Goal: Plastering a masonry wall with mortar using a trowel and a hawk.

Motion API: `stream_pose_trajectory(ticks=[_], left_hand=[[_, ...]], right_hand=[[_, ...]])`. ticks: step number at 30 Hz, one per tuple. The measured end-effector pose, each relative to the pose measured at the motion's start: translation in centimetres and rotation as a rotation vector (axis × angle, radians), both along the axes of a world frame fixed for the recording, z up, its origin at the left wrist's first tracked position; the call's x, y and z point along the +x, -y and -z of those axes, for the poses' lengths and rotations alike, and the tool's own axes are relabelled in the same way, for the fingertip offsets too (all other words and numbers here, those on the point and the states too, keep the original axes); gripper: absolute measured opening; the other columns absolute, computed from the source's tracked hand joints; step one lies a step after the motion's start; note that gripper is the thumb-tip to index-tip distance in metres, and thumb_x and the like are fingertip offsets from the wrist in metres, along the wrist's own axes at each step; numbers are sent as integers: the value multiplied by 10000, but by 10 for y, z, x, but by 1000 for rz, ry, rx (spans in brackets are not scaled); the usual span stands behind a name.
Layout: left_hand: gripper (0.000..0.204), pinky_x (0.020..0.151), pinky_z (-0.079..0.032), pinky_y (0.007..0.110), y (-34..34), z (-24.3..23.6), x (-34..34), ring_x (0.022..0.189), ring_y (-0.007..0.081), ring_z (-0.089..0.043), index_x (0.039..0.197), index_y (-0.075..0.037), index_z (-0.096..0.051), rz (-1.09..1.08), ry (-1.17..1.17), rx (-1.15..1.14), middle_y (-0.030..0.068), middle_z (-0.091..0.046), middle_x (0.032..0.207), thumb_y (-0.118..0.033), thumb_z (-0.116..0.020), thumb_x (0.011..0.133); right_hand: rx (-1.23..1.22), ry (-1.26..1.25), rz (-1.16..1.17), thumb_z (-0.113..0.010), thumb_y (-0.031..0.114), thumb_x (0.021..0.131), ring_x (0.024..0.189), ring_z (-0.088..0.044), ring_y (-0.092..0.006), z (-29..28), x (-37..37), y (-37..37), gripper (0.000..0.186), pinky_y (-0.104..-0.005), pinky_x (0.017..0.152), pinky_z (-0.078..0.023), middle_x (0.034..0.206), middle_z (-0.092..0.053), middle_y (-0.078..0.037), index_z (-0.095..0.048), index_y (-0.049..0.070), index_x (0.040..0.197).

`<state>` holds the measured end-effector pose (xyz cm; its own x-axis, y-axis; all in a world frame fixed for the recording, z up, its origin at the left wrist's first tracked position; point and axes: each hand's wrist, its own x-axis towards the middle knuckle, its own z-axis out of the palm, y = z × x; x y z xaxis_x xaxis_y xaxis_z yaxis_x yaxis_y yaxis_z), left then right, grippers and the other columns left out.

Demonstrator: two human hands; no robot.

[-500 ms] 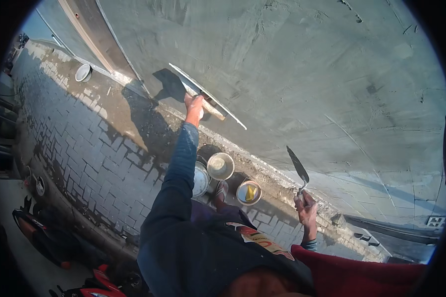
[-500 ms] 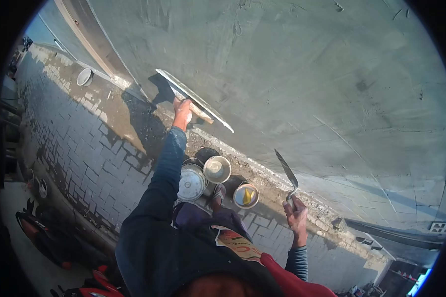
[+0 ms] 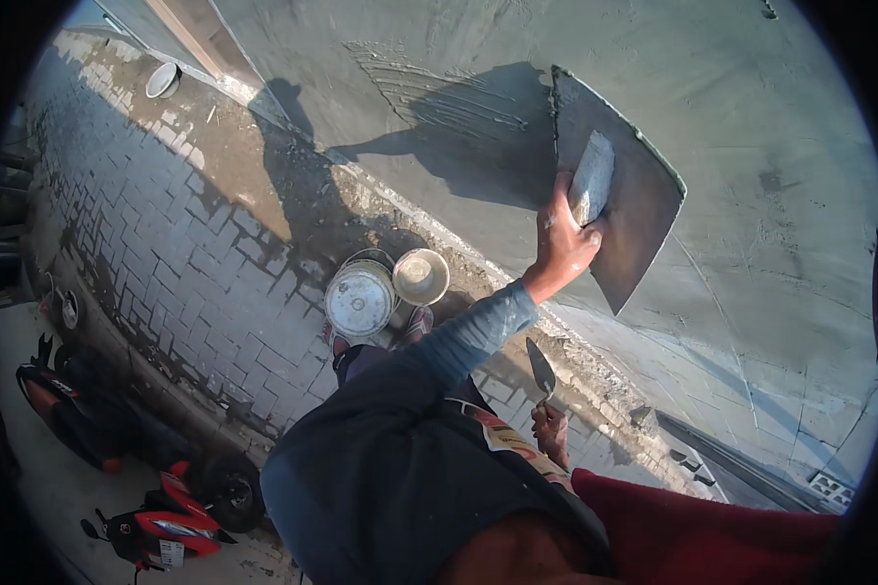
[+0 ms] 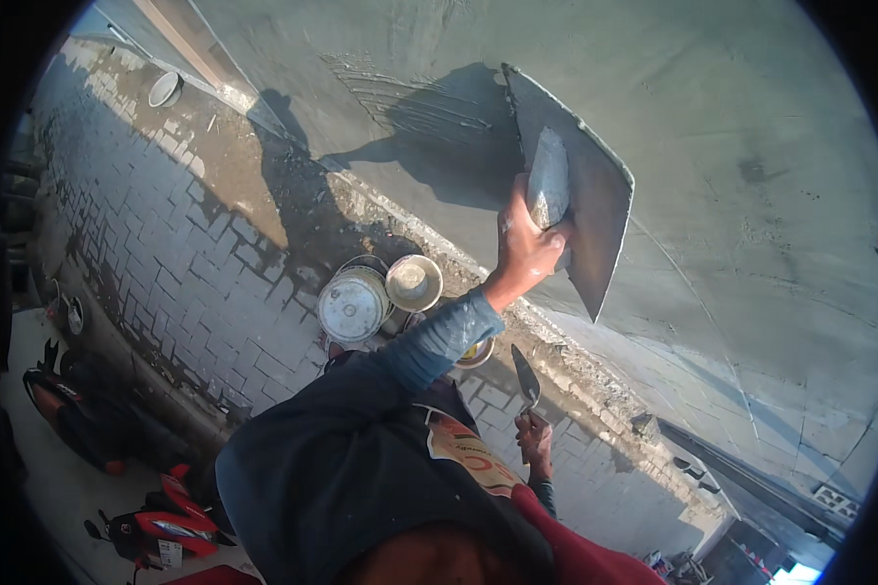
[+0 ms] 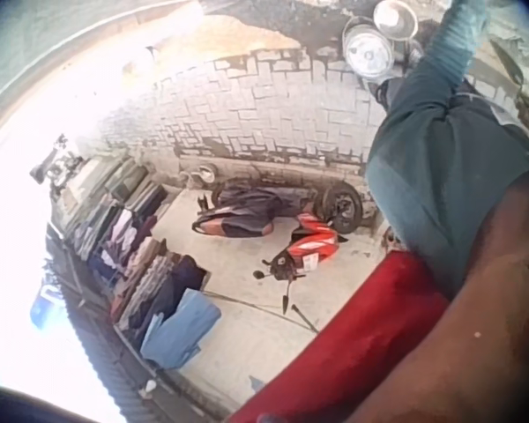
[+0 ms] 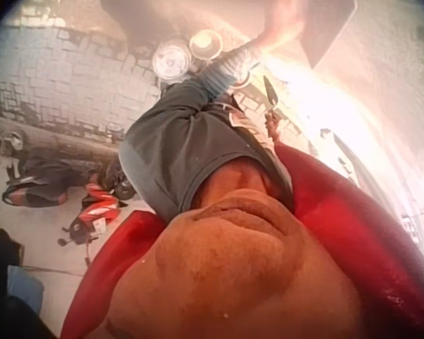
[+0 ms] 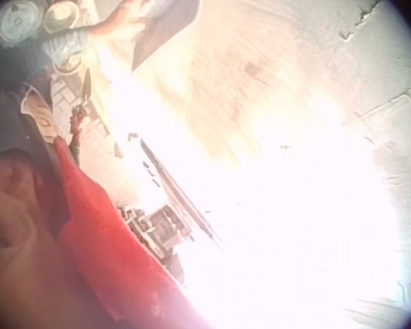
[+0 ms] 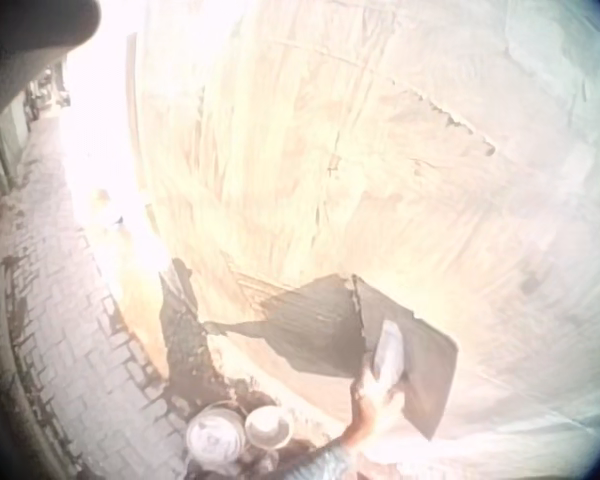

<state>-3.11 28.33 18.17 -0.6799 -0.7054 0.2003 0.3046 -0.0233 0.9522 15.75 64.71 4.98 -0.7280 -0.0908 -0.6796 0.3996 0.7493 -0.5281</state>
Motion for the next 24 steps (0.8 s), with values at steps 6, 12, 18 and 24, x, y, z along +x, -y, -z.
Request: stream_pose_trajectory(ticks=[6,12,18,24], left_hand=[[489,896,-514,339,71,146,53,986,176,-603,1286,-51,-481,7,-293,787,59,-590,1108,23,-632,828],[398,827,-558,385,158,352,62,941,225,-643,1221,-61,-538,-89,-211,950,75,-621,1053,23,-574,834],[405,916,-549,427,263,379,37,1013,238,-644,1246,-80,-542,-97,-232,848,82,-629,1118,0,-548,849],[506,890,-550,368,299,156,8,1058,214,-610,1301,-32,-432,10,-395,530,103,-568,1179,45,-617,836]], right_hand=[[7,9,-42,-594,268,893,515,-544,-120,-17,2,6,277,-301,496,-444,598,-573,-43,-611,7,805],[37,59,45,-598,234,889,520,-553,-111,-12,13,-23,269,-288,477,-455,600,-567,-34,-620,-11,782],[130,150,20,-603,245,874,547,-570,-116,-7,27,-36,265,-295,503,-458,640,-585,-34,-624,-1,778],[138,173,89,-615,219,874,535,-575,-107,-11,39,-35,230,-279,462,-469,673,-611,-36,-659,-1,825]])
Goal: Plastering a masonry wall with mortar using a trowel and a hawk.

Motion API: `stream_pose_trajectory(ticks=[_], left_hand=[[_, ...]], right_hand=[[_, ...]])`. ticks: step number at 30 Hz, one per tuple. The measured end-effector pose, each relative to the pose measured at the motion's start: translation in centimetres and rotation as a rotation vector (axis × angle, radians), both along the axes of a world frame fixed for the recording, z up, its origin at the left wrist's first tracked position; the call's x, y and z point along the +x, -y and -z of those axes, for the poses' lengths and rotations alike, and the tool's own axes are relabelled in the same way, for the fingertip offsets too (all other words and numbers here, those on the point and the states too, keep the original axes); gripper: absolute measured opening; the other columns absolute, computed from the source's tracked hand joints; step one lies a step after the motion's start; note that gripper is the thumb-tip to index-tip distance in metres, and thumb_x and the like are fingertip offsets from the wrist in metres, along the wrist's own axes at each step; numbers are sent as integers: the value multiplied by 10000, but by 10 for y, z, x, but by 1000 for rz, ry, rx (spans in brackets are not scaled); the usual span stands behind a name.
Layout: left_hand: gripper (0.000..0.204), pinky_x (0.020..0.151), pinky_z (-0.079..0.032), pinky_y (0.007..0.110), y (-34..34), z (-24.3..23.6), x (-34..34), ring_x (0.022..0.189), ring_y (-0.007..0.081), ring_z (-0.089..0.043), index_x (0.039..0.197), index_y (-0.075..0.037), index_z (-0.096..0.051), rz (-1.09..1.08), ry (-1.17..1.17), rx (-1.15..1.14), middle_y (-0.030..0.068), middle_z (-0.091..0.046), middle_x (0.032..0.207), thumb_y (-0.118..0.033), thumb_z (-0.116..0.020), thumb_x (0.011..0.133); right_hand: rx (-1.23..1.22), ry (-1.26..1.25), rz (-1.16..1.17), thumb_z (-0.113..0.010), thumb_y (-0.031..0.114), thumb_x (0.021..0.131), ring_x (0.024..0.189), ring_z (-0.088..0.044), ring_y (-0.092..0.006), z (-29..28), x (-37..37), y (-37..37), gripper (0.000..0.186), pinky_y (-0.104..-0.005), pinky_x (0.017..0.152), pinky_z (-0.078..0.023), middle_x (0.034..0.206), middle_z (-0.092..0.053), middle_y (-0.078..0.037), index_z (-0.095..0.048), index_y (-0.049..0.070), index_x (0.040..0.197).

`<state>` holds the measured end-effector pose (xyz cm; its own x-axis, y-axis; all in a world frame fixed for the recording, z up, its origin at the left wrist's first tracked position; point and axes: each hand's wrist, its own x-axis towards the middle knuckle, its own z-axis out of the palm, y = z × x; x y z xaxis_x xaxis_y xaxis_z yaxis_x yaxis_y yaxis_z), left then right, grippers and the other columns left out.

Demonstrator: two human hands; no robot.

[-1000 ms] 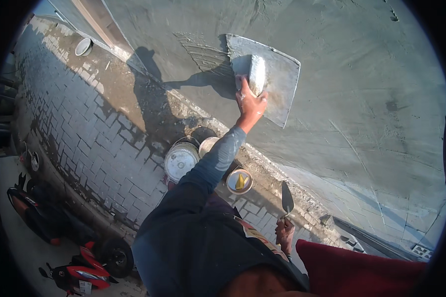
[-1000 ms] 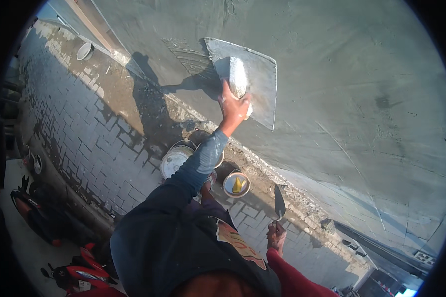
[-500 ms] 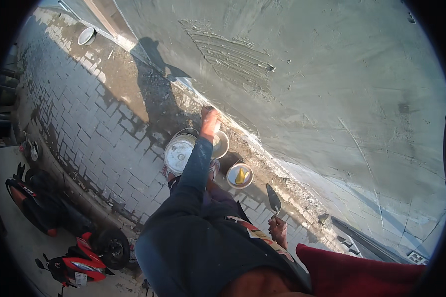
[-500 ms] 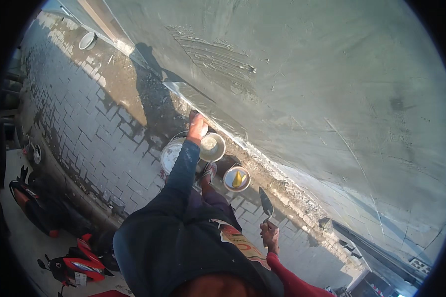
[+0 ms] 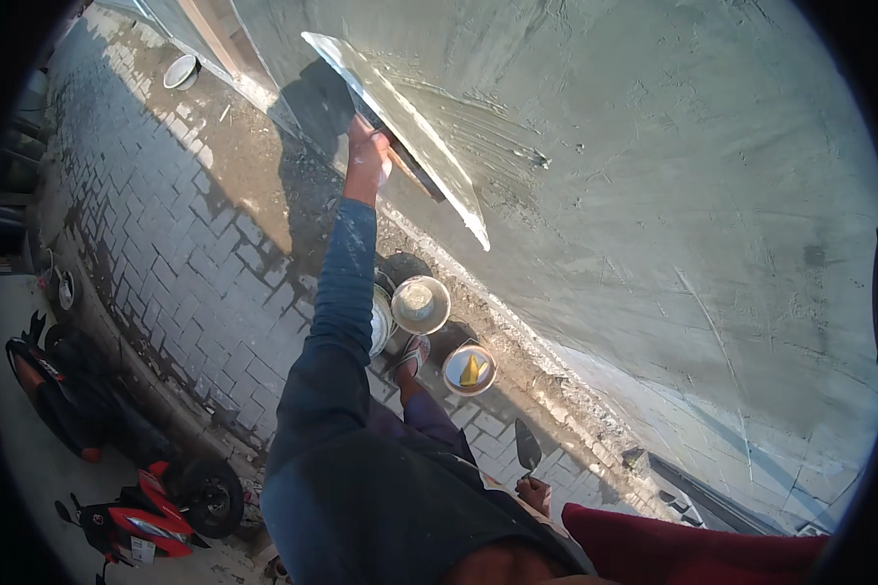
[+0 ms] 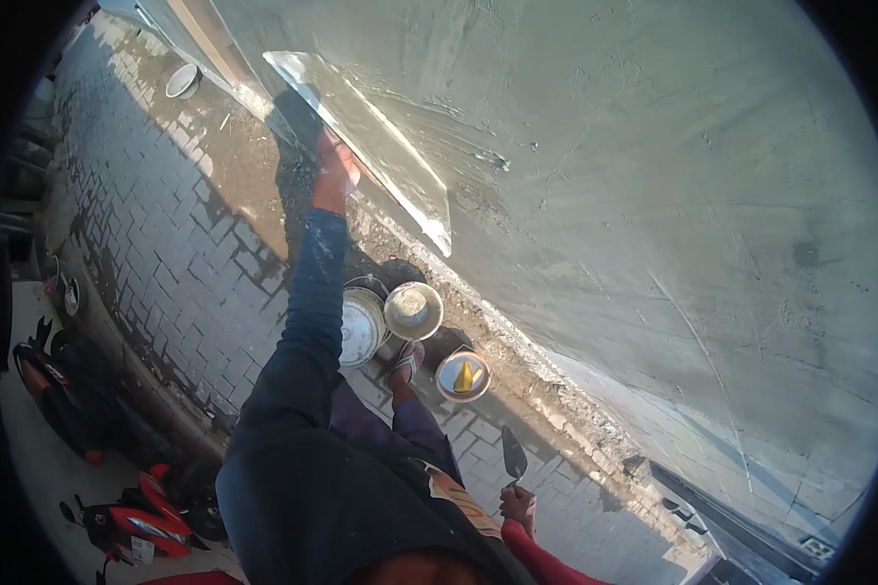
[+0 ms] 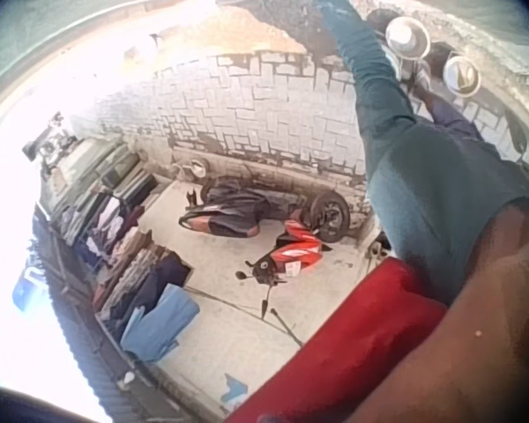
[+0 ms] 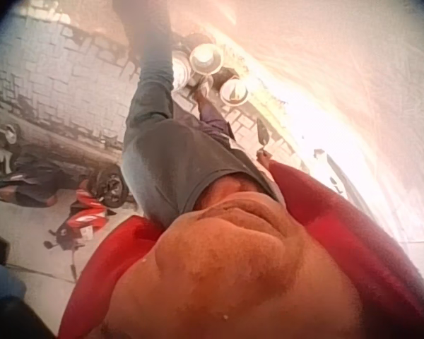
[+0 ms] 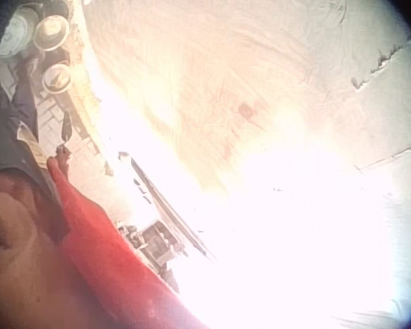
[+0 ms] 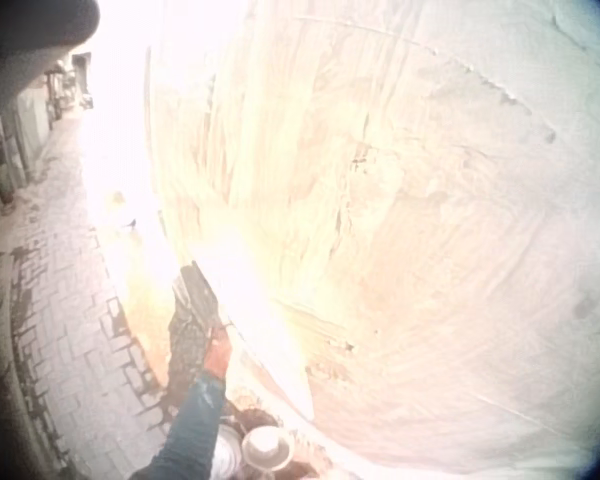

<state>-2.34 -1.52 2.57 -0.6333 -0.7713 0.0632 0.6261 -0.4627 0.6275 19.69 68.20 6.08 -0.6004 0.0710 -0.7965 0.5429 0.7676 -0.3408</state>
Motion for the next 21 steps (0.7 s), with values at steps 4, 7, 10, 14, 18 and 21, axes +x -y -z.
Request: stream_pose_trajectory(ticks=[4,7,10,14,18,21], left_hand=[[433,798,-555,330,-107,-180,24,855,181,-685,1070,29,-609,49,307,-709,104,-707,944,0,-761,666],[519,834,-524,332,-216,-210,8,925,180,-660,1129,22,-573,30,277,-773,109,-693,1010,-65,-774,658],[555,837,-524,376,-258,-213,9,916,266,-662,1161,19,-559,39,276,-687,161,-680,998,-74,-764,654],[437,847,-529,346,-246,-132,29,953,214,-659,1249,4,-545,309,82,-160,118,-674,1120,-115,-681,851],[474,944,-508,401,-188,95,94,1162,262,-585,1387,-59,-458,181,19,-139,102,-584,1306,-367,-458,1027],[475,953,-493,385,-145,195,109,1168,239,-570,1387,-76,-456,110,387,127,87,-581,1298,-382,-459,1024]], right_hand=[[-101,54,-56,-639,228,866,517,-573,-120,29,-21,11,234,-287,456,-475,647,-593,-38,-652,7,790],[-192,11,-101,-618,244,873,531,-576,-111,57,-44,20,255,-273,466,-479,659,-604,-37,-660,5,792],[-219,-21,-159,-600,279,886,559,-581,-106,55,-73,43,286,-272,478,-481,685,-608,-34,-659,11,808],[-310,-166,-144,-600,276,895,579,-585,-106,47,-79,49,292,-268,505,-491,692,-609,-36,-652,-5,835],[-278,-116,-108,-622,273,905,558,-564,-95,36,-64,32,268,-259,486,-472,715,-601,-25,-642,8,863],[-201,-46,-51,-624,267,905,571,-582,-103,47,-42,-1,270,-266,492,-490,719,-608,-30,-644,0,866]])
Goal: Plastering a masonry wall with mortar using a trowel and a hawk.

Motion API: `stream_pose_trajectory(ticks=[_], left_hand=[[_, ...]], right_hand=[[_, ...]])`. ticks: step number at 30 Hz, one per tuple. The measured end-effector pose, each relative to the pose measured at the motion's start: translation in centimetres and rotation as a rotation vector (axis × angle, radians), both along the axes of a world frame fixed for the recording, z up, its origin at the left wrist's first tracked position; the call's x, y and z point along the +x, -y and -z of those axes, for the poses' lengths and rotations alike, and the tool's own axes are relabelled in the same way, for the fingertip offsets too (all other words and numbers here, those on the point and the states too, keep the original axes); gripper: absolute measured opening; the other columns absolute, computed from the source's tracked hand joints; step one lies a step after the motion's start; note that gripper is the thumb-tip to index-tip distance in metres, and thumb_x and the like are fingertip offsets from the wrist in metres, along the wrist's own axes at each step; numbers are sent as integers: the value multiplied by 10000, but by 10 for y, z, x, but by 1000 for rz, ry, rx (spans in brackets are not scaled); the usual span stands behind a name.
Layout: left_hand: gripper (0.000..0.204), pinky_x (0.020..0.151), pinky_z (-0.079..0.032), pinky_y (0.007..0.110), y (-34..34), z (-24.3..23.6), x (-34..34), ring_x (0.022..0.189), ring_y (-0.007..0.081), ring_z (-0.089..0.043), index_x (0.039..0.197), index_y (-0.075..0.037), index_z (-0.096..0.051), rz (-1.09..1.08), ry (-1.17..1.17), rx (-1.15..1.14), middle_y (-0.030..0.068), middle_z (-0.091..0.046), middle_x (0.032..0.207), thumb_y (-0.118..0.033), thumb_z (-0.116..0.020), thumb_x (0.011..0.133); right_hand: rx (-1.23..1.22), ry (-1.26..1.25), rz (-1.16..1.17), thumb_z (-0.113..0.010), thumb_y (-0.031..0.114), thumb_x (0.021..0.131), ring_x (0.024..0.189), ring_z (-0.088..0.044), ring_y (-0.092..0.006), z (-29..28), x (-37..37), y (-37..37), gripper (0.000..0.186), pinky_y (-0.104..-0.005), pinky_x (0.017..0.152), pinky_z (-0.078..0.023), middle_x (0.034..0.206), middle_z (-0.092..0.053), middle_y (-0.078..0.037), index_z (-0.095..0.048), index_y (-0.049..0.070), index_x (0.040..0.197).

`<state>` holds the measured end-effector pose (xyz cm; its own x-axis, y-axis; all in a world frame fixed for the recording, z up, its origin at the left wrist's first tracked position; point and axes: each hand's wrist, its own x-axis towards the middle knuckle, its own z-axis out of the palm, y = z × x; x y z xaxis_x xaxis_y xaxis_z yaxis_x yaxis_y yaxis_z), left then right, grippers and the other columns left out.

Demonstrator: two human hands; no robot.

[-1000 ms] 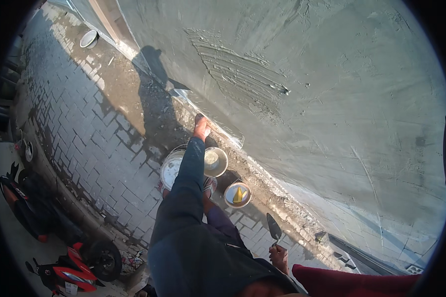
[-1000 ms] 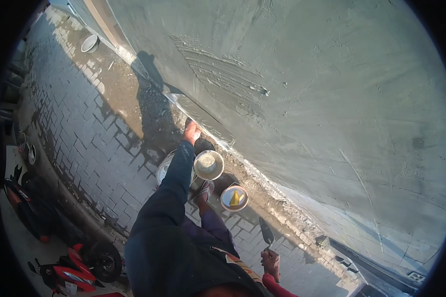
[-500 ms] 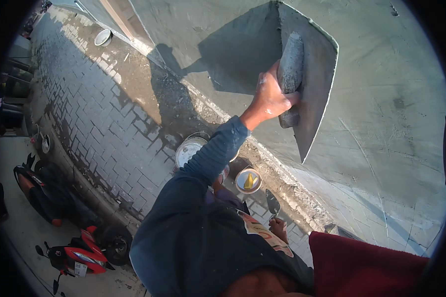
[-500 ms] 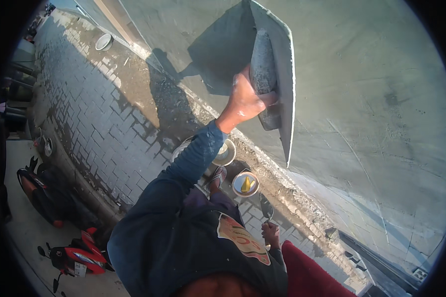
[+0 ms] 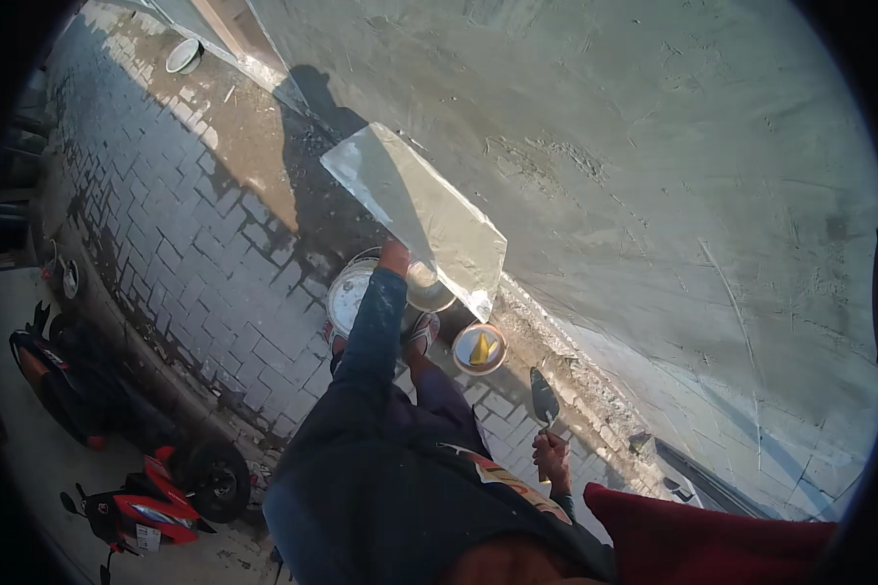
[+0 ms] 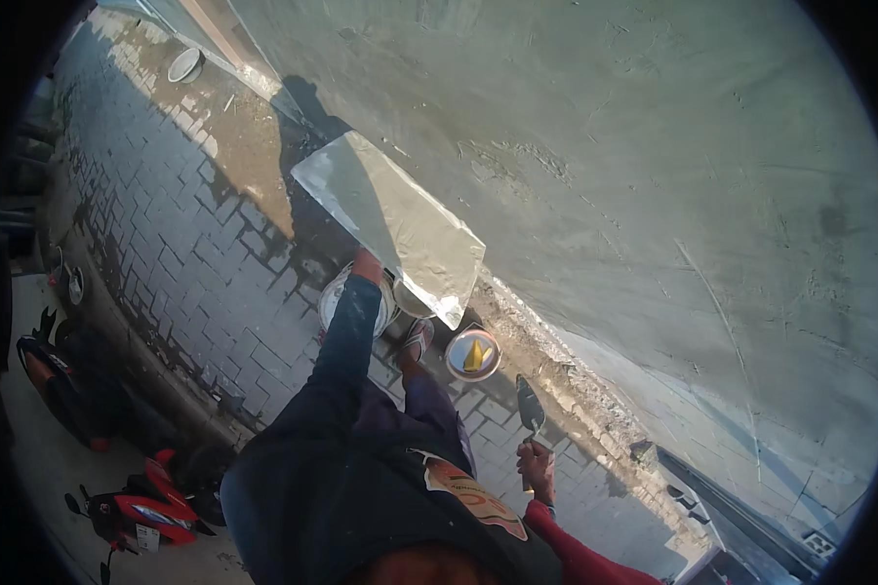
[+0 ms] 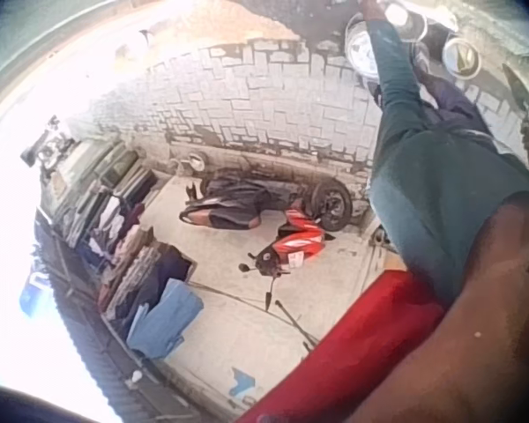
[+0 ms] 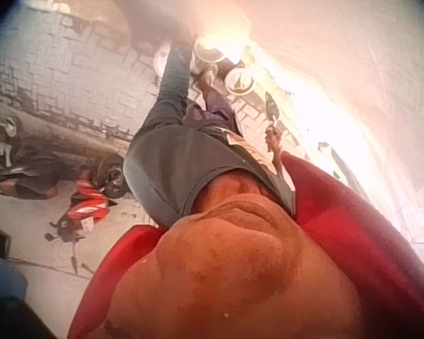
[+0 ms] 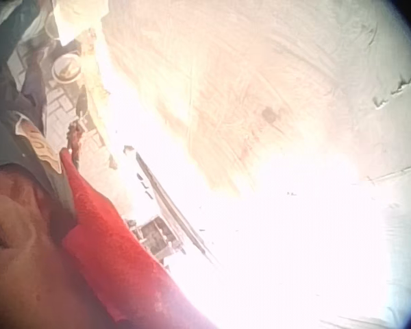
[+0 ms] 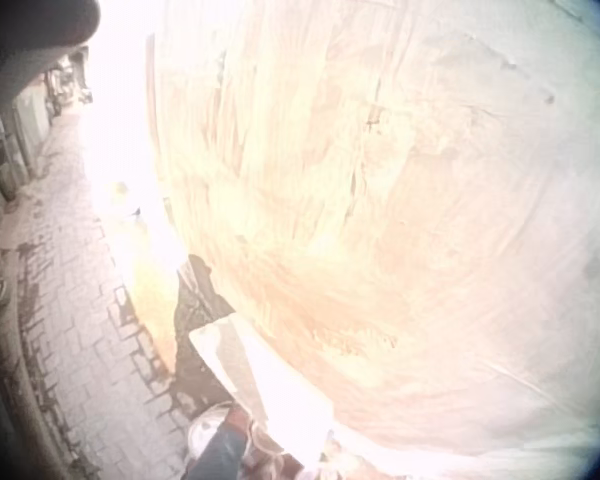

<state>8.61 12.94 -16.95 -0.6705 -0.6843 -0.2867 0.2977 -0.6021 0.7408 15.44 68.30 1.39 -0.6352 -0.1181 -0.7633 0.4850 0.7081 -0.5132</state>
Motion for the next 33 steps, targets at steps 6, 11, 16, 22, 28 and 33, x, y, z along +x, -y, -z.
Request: stream_pose_trajectory(ticks=[6,11,16,22,28,33], left_hand=[[478,971,-462,355,96,114,-7,1181,195,-539,1387,-110,-453,-90,251,3,55,-574,1281,-414,-460,1018],[481,987,-437,329,116,106,-65,1191,157,-513,1387,-138,-451,-1,249,22,29,-568,1267,-440,-460,1013],[397,946,-469,313,-7,-87,-75,1135,122,-547,1321,-107,-503,-53,-180,225,35,-597,1211,-311,-560,985],[476,792,-526,337,-174,-334,-100,868,203,-659,1109,29,-573,211,-212,-540,127,-687,944,-68,-754,680],[550,781,-514,310,-194,-366,-65,891,152,-615,1178,13,-546,453,-210,-358,62,-662,993,-52,-768,680],[440,1010,-483,344,-152,-198,-5,1168,221,-559,1415,-36,-399,552,-798,-45,107,-517,1366,-142,-518,1005]], right_hand=[[160,214,77,-634,206,893,547,-577,-103,23,37,-28,206,-267,482,-488,703,-623,-35,-663,7,852],[188,254,127,-652,251,904,564,-610,-123,26,67,-57,254,-283,489,-516,760,-649,-49,-673,-2,923],[187,368,193,-637,233,900,552,-573,-111,27,83,-44,231,-272,472,-466,727,-635,-33,-683,7,877],[55,277,88,-643,248,896,568,-586,-108,35,64,-13,247,-271,477,-481,715,-614,-23,-661,5,855],[-152,-73,176,-645,306,904,584,-567,-96,-10,26,26,304,-257,503,-477,727,-603,-21,-650,5,860],[-232,-238,274,-626,277,910,602,-555,-95,-27,35,25,260,-265,528,-470,781,-617,-28,-628,18,883]])
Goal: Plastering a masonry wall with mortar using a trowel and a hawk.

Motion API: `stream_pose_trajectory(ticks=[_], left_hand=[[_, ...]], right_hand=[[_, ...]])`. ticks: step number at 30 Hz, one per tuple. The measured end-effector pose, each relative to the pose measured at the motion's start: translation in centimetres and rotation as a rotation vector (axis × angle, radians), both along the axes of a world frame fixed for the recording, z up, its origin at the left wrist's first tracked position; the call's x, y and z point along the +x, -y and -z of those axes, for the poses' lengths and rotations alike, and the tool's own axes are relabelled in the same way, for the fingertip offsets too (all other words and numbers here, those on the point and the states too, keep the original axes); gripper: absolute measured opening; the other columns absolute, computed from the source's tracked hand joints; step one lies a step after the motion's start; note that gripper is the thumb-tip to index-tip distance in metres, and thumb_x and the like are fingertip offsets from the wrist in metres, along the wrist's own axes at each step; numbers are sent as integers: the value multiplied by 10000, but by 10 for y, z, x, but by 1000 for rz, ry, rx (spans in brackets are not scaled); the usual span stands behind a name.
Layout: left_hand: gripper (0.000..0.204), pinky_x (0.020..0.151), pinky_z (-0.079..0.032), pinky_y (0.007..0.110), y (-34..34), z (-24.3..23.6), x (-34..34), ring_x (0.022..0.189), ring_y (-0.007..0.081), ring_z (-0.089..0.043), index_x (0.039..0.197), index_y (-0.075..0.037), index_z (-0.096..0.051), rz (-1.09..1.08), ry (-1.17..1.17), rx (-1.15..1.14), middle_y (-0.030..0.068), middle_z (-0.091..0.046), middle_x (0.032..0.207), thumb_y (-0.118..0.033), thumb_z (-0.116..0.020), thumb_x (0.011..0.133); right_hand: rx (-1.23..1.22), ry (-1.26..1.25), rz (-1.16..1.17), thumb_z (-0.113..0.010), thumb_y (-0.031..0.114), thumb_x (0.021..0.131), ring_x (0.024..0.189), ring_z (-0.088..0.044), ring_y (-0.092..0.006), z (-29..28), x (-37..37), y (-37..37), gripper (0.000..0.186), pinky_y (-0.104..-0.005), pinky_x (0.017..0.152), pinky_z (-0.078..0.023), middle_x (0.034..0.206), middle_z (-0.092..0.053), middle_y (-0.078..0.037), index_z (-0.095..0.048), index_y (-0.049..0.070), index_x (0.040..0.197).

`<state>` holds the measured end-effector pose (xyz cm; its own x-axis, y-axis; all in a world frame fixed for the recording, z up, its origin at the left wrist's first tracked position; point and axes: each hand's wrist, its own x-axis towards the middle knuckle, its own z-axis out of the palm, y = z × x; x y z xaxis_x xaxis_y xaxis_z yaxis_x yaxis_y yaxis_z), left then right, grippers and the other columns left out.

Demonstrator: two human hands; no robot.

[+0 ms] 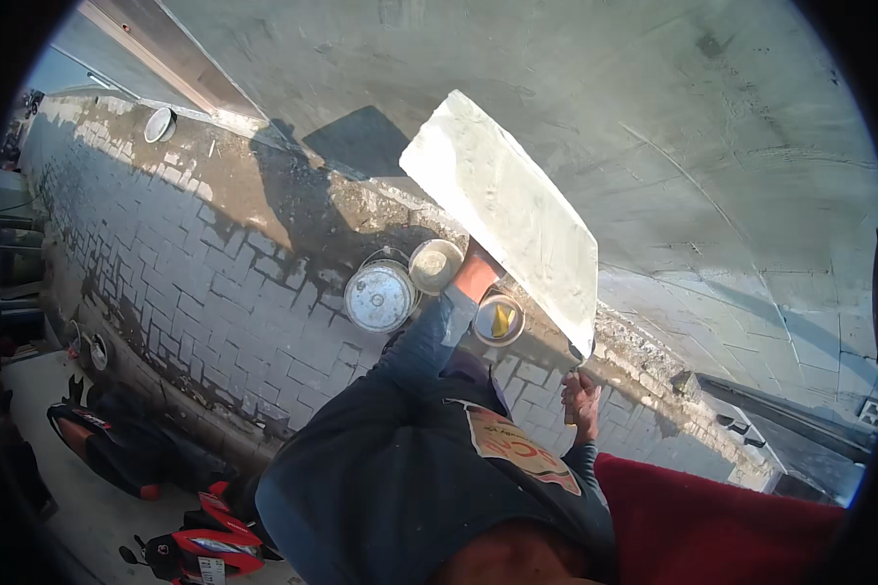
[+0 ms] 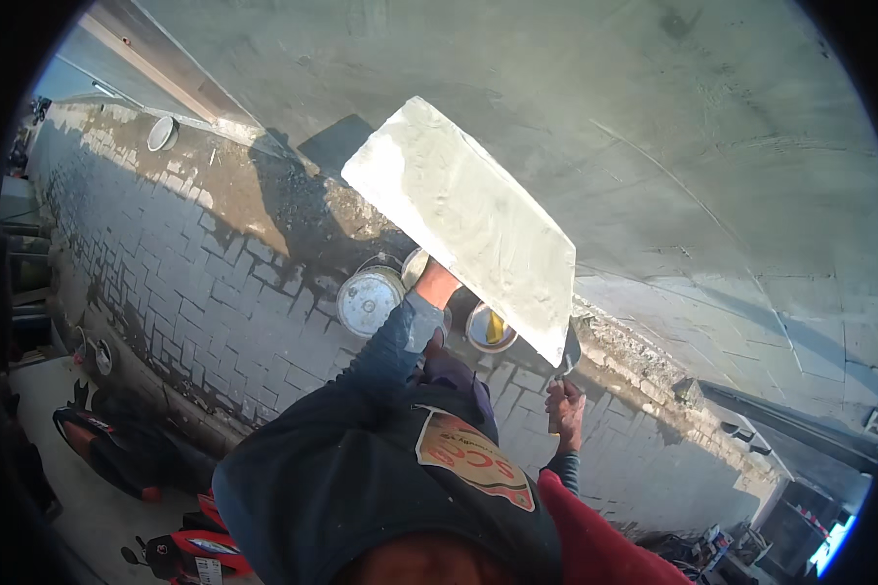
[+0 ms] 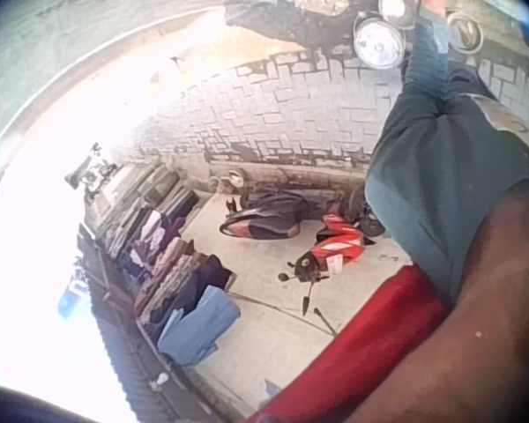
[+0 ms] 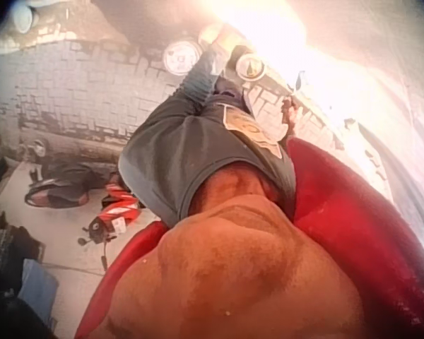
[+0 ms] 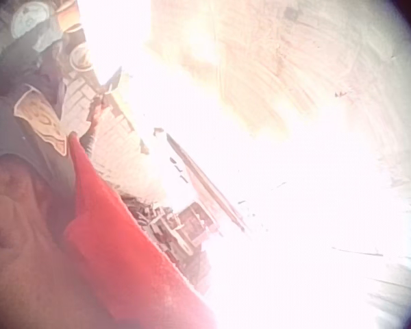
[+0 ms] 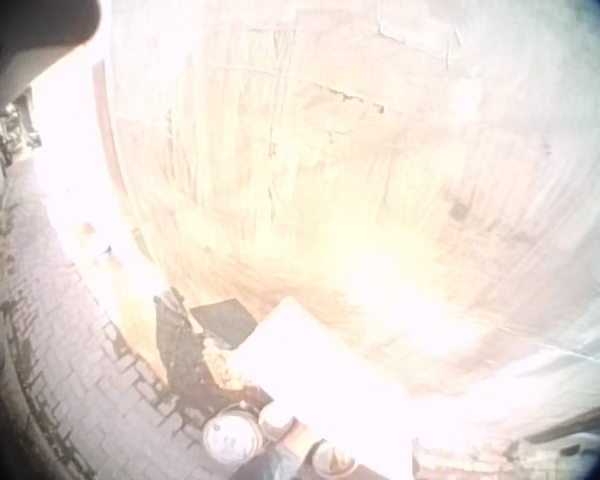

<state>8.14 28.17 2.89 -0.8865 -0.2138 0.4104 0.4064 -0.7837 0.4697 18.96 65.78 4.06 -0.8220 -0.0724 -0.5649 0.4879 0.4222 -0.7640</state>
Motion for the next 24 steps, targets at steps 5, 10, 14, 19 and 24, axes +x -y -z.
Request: stream_pose_trajectory(ticks=[5,10,14,19,24], left_hand=[[451,1002,-487,344,67,142,41,1166,218,-558,1414,-38,-401,-198,697,-140,105,-518,1361,-133,-537,995],[464,994,-491,344,104,278,51,1165,215,-556,1413,-40,-402,-305,963,-111,103,-520,1355,-125,-555,984],[474,988,-494,344,107,370,36,1164,212,-555,1413,-42,-404,-369,1047,-69,101,-521,1351,-118,-570,975],[488,979,-498,344,127,422,-15,1162,209,-554,1412,-44,-406,-398,1018,-32,99,-522,1346,-110,-589,964],[502,971,-502,344,149,372,-52,1161,206,-552,1411,-46,-407,-356,871,37,97,-524,1340,-101,-607,953]], right_hand=[[97,59,8,-648,264,885,596,-564,-106,1,29,-4,280,-268,523,-478,765,-614,-41,-651,-8,952],[111,213,-133,-642,286,908,603,-567,-102,28,42,-2,289,-270,527,-485,766,-613,-37,-652,1,952],[156,376,-159,-661,296,912,613,-574,-95,76,47,-38,288,-265,536,-491,763,-609,-27,-650,9,930],[214,467,-117,-678,290,904,619,-592,-105,81,55,-42,295,-268,547,-505,792,-628,-27,-655,3,968],[323,583,-44,-665,274,914,605,-604,-116,77,72,-88,285,-282,525,-516,794,-643,-48,-656,-1,989]])
